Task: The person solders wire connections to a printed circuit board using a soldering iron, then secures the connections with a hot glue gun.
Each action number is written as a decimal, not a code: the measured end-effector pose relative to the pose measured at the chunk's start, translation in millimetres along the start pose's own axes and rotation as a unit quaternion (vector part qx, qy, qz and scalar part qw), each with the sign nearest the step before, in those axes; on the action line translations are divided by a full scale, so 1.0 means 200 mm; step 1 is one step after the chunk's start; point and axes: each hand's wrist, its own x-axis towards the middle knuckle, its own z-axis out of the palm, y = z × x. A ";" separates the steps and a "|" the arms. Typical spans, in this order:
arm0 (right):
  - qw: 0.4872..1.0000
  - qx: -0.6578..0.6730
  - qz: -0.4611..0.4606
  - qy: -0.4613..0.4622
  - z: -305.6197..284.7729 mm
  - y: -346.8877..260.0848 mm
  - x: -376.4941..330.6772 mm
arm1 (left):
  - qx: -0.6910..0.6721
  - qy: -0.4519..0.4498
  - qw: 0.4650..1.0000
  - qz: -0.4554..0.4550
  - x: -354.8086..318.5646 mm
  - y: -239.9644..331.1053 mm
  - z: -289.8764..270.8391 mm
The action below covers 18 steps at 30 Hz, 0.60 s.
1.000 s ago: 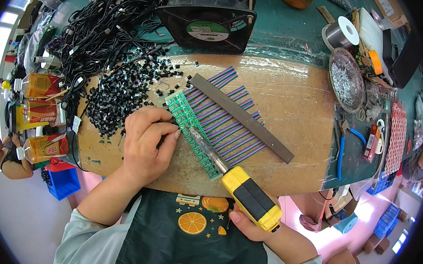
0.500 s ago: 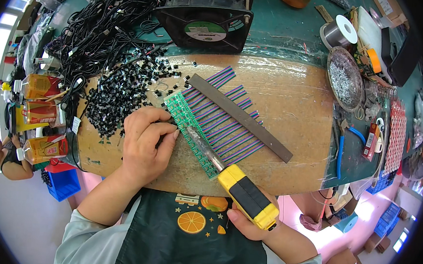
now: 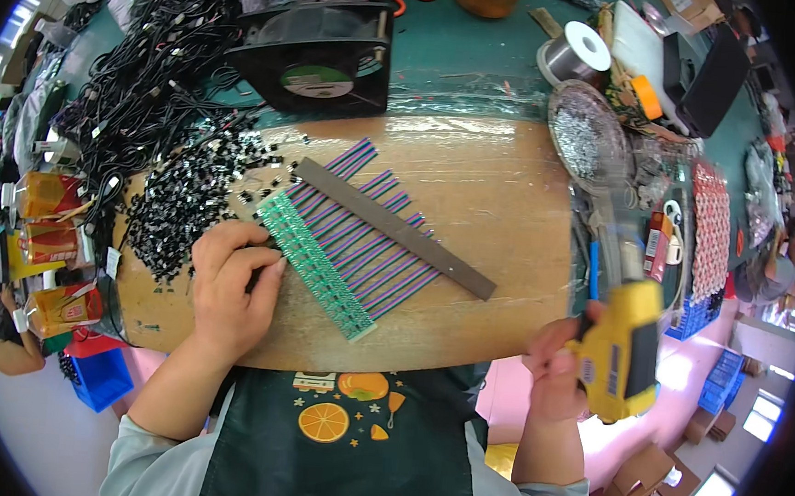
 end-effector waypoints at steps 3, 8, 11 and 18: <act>0.992 -0.075 -0.022 0.103 -0.08 0.00 0.16 | -0.001 -0.003 1.000 -0.001 -0.01 0.00 -0.01; 0.996 0.047 0.075 -0.009 -0.06 0.01 0.02 | -0.008 -0.002 1.000 0.001 0.01 0.01 0.00; 0.975 0.061 0.191 -0.090 0.07 0.04 -0.15 | -0.008 -0.003 1.000 0.008 0.02 0.00 0.01; 0.919 -0.078 0.191 -0.337 0.14 0.07 -0.23 | -0.004 0.004 1.000 -0.001 0.01 0.00 0.00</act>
